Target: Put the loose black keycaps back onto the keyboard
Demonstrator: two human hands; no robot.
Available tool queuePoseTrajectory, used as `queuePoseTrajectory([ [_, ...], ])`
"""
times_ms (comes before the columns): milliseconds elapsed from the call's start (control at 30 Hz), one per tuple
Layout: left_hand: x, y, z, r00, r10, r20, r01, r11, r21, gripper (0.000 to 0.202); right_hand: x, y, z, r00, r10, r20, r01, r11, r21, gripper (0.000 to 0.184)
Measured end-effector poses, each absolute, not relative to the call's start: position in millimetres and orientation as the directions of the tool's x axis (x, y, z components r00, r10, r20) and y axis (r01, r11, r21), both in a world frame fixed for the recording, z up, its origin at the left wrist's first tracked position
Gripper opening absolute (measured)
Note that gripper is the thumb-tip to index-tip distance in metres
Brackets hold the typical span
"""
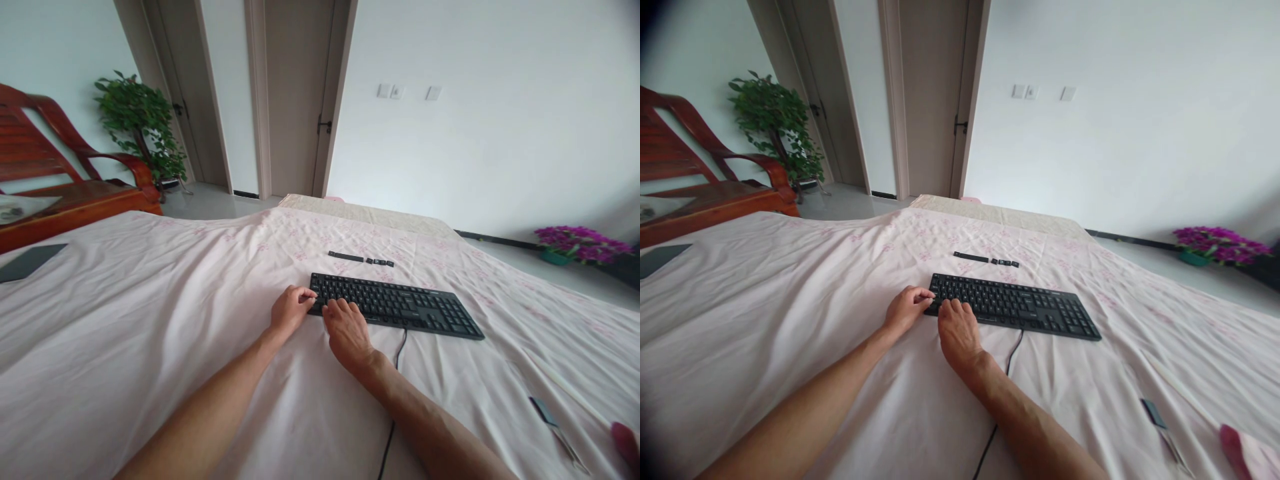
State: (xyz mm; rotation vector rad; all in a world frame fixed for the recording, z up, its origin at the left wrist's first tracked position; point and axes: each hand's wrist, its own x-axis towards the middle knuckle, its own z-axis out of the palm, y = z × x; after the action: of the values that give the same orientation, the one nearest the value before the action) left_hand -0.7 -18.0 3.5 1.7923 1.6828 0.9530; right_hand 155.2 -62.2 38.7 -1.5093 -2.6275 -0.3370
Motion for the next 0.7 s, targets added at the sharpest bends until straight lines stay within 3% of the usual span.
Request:
queuePoseTrajectory([
  [67, -0.5, -19.1, 4.7, -0.013, 0.988, 0.152, 0.636, -0.109, 0.764, 0.019, 160.8, -57.5, 43.1, -0.506, 0.843, 0.184, 0.862, 0.500, 0.082, 0.026],
  [167, 0.2, -21.8, 8.1, -0.032, 0.988, 0.148, 0.631, -0.095, 0.770, 0.020, 180.6, -40.6, 49.1, -0.451, 0.868, 0.210, 0.861, 0.484, -0.154, 0.032],
  [267, 1.3, -24.4, 10.5, -0.044, 0.986, 0.161, 0.642, -0.096, 0.761, 0.021, 205.7, -19.9, 49.3, -0.229, 0.931, 0.285, 0.855, 0.332, -0.398, 0.042],
  [333, 2.2, -25.4, 10.7, -0.051, 0.983, 0.178, 0.655, -0.102, 0.749, 0.021, 218.7, -9.1, 46.1, -0.118, 0.949, 0.293, 0.846, 0.251, -0.471, 0.041],
  [433, 3.4, -25.4, 9.6, -0.056, 0.979, 0.195, 0.668, -0.109, 0.736, 0.019, 229.4, 1.9, 41.0, -0.058, 0.954, 0.296, 0.858, 0.199, -0.474, 0.038],
  [700, 5.7, -20.2, 7.6, -0.066, 0.981, 0.181, 0.670, -0.091, 0.737, 0.022, 229.7, 44.1, 39.4, -0.066, 0.947, 0.314, 0.923, 0.178, -0.341, 0.032],
])
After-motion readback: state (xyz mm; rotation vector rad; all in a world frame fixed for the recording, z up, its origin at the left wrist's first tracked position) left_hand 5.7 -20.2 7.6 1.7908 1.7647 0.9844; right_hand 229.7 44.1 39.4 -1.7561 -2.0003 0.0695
